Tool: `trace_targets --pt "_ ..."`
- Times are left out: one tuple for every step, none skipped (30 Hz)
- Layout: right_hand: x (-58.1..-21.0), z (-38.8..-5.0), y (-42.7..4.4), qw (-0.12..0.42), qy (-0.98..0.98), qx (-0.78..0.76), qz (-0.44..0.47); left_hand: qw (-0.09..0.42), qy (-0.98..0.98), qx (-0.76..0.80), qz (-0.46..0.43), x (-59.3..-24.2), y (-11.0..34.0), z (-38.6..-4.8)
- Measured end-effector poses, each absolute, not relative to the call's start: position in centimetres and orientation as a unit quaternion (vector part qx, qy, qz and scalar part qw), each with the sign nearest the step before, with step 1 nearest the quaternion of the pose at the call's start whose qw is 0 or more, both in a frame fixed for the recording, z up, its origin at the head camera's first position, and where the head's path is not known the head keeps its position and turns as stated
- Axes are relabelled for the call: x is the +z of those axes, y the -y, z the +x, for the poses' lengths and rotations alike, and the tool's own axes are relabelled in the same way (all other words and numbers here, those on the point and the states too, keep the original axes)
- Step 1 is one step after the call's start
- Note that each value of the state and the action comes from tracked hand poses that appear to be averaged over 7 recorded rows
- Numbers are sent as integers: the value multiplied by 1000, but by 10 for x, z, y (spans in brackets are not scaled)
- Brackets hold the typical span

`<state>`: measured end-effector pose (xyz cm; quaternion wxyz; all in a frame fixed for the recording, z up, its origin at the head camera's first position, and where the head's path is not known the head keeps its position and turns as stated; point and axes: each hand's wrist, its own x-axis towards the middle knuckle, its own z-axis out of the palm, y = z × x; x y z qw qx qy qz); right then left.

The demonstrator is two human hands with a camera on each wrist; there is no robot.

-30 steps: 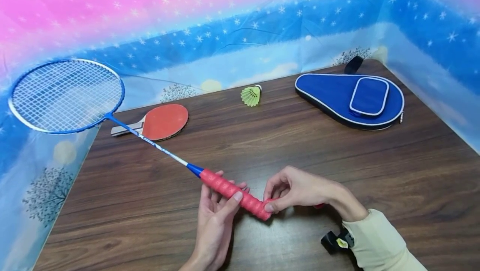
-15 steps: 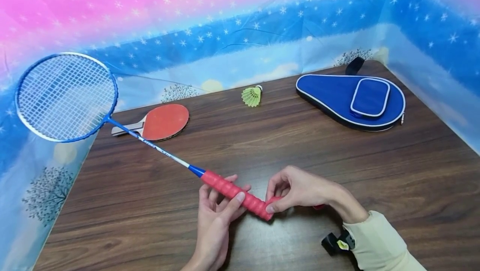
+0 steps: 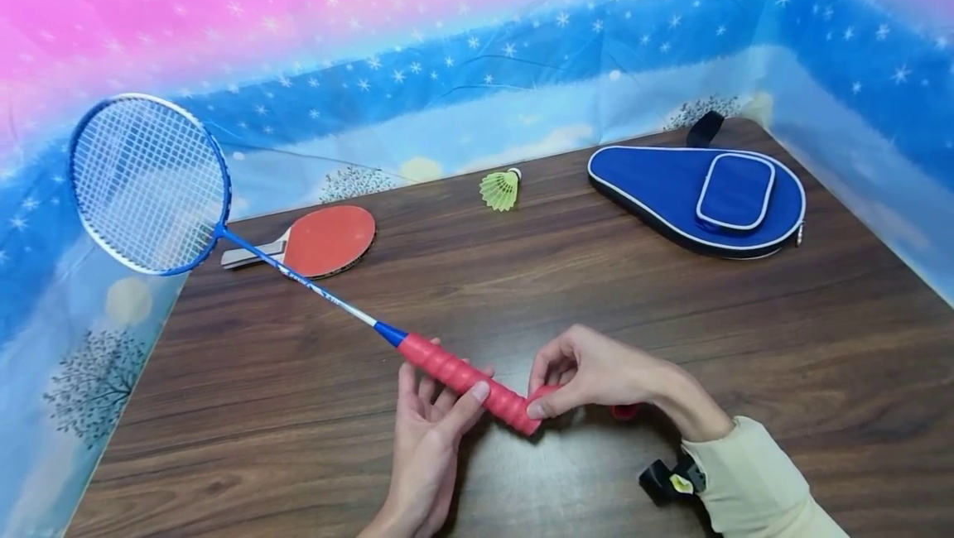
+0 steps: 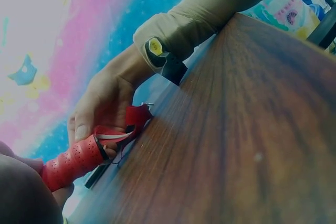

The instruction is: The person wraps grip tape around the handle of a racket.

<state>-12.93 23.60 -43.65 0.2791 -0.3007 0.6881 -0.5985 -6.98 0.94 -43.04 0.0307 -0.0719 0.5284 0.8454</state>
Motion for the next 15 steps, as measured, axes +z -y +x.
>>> trace_targets --pt "-436 -129 -236 280 -687 -599 -301 29 -531 844 -70 -431 -9 -70" --pt "-436 -129 -236 283 -685 -599 -302 27 -531 844 -69 -431 -9 -70" --pt "-436 -129 -236 287 -682 -600 -303 27 -530 845 -70 -431 -9 -70" --pt "-436 -129 -236 292 -677 -602 -306 27 -527 847 -70 -431 -8 -70" --pt "-436 -129 -236 297 -672 -604 -308 29 -525 848 -72 -430 -8 -70" --pt "-436 -129 -236 302 -667 -607 -310 31 -522 849 -75 -430 -8 -70" --pt "-436 -128 -236 305 -664 -608 -311 33 -520 850 -77 -429 -8 -70" --pt "-436 -128 -236 306 -663 -608 -311 35 -518 851 -78 -429 -8 -70" --pt "-436 -129 -236 305 -664 -608 -311 37 -516 852 -80 -428 -8 -70" --pt "-436 -129 -235 303 -666 -607 -310 38 -513 853 -81 -428 -8 -70" --pt "-436 -129 -235 300 -669 -606 -309 39 -510 855 -80 -427 -8 -70" --pt "-436 -129 -235 296 -673 -605 -307 40 -509 856 -80 -427 -8 -69" --pt "-436 -129 -235 292 -675 -604 -307 41 -508 857 -79 -426 -8 -69" --pt "-436 -129 -235 288 -677 -604 -307 42 -506 858 -79 -426 -8 -69" --pt "-437 -129 -235 286 -676 -605 -310 44 -505 858 -79 -426 -8 -69"
